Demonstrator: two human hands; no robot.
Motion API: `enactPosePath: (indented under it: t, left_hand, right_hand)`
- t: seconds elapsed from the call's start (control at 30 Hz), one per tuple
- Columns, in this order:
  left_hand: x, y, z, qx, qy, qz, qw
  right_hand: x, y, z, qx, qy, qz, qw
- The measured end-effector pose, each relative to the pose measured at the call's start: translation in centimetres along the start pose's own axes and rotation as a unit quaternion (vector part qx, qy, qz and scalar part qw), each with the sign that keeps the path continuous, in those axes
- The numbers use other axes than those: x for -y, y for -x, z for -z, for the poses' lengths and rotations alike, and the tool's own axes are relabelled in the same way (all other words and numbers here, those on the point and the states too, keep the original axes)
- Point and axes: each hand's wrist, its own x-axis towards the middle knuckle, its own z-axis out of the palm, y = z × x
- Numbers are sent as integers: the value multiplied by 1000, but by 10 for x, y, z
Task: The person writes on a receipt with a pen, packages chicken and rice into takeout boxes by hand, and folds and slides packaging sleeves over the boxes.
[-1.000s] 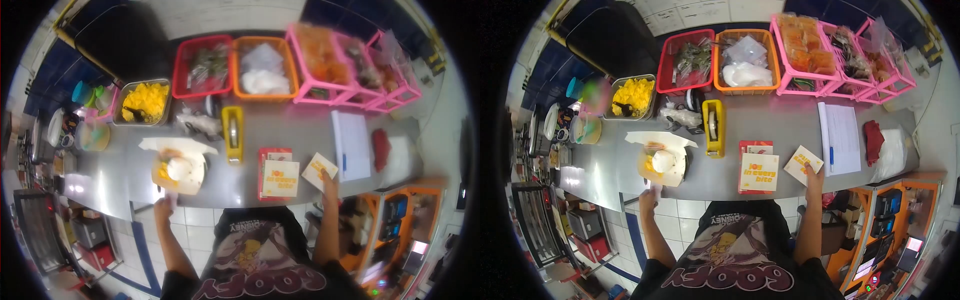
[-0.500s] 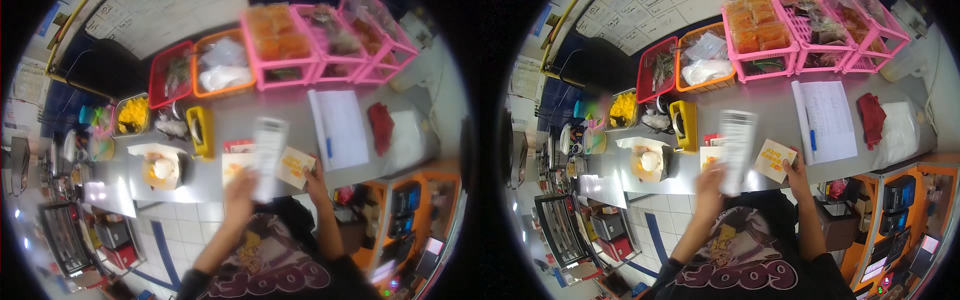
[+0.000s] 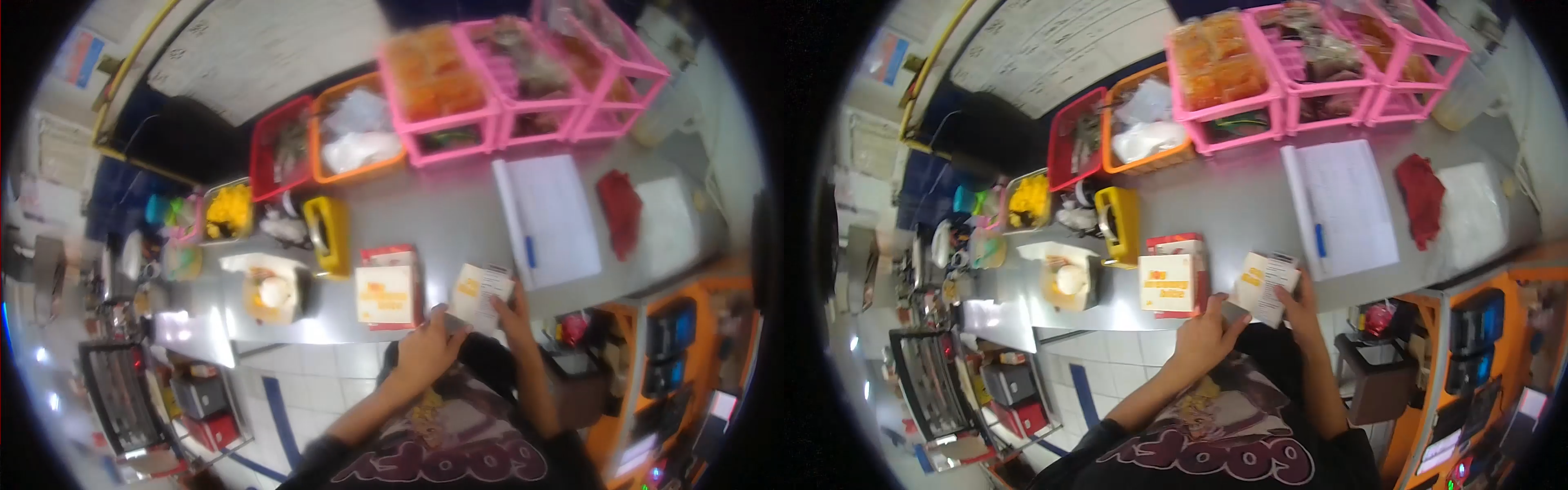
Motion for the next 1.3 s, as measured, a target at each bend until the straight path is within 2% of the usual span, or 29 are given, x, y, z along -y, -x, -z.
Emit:
enactPosePath:
  t: [0.03, 0.1, 0.13, 0.17, 0.2, 0.23, 0.27, 0.3, 0.33, 0.37, 0.4, 0.47, 0.53, 0.6, 0.67, 0.73, 0.77, 0.83, 0.87, 0.9, 0.93, 0.97, 1.07, 1.1, 1.13, 1.17, 1.23, 1.27, 1.3]
  left_hand:
    - [6, 5, 27, -19, 51, 43, 998]
    - [51, 9, 62, -199, 125, 79, 969]
    - [73, 1, 79, -301, 160, 116, 933]
    - [102, -9, 94, -342, 180, 180, 905]
    - [138, -23, 97, -379, 222, 184, 880]
    - [174, -40, 91, -419, 212, 149, 870]
    - [213, -55, 75, -383, 217, 174, 881]
    - [221, -66, 78, -345, 224, 196, 890]
    - [225, -73, 79, -350, 231, 196, 887]
    - [229, -80, 78, -240, 324, 285, 870]
    - [226, -84, 82, -120, 407, 365, 829]
    - [231, -88, 90, -95, 448, 369, 809]
    - [233, -88, 106, -4, 510, 380, 771]
    - [248, -85, 105, 22, 553, 360, 751]
    - [263, -81, 103, 49, 591, 336, 731]
    - [272, -65, 90, -16, 690, 207, 693]
    - [270, -56, 78, -6, 690, 205, 694]
    - [265, -41, 54, -120, 701, 195, 676]
    - [270, -41, 48, -113, 703, 200, 674]
    - [279, -40, 41, -206, 440, 146, 862]
    - [281, -38, 38, -272, 129, 72, 951]
    - [281, -40, 35, -320, 49, 80, 943]
    - [255, -26, 75, -132, 109, 209, 963]
    - [243, -27, 86, -129, 108, 203, 965]
    - [228, -22, 99, -106, 203, 145, 963]
    - [211, -13, 112, -81, 297, 92, 947]
    - [160, -7, 139, -22, 429, -3, 903]
    - [139, -8, 148, 11, 441, -32, 897]
    - [127, -11, 152, 41, 411, -24, 910]
  right_hand:
    - [6, 2, -1, 9, -27, -17, 999]
    - [38, 14, -12, 11, -55, -52, 997]
    - [48, 19, -18, -2, -53, -66, 996]
    - [52, 21, -22, 16, -54, -66, 996]
    - [55, 25, -24, -16, -46, -79, 996]
    - [60, 27, -28, -50, -36, -89, 994]
    - [64, 28, -33, -42, -31, -84, 995]
    - [69, 29, -38, -24, -40, -55, 997]
    - [75, 29, -42, -7, -48, -26, 998]
    - [82, 32, -48, -6, -35, -15, 999]
    - [90, 34, -54, -7, -31, -11, 999]
    - [104, 39, -67, -3, -28, 5, 1000]
    - [110, 42, -80, -8, -36, 13, 999]
    - [113, 45, -93, -9, -43, 15, 999]
    - [114, 46, -109, 39, -44, 21, 998]
    - [114, 50, -131, 35, -36, 21, 999]
    - [114, 52, -140, 35, -29, 22, 999]
    - [111, 51, -155, 51, -23, 26, 998]
    - [108, 50, -161, 78, -16, 26, 996]
    - [106, 49, -165, 85, -1, 9, 996]
    - [104, 51, -171, 79, 6, 3, 997]
    - [104, 52, -176, 97, 15, 15, 995]
    - [106, 50, -186, 122, 34, 47, 991]
    - [110, 51, -189, 136, 55, 45, 988]
    - [112, 53, -192, 151, 76, 37, 985]
    - [106, 51, -193, 151, 86, 57, 983]
    - [108, 55, -199, 147, 95, 30, 984]
    - [110, 55, -201, 143, 100, 12, 985]
    - [109, 54, -200, 149, 103, 12, 983]
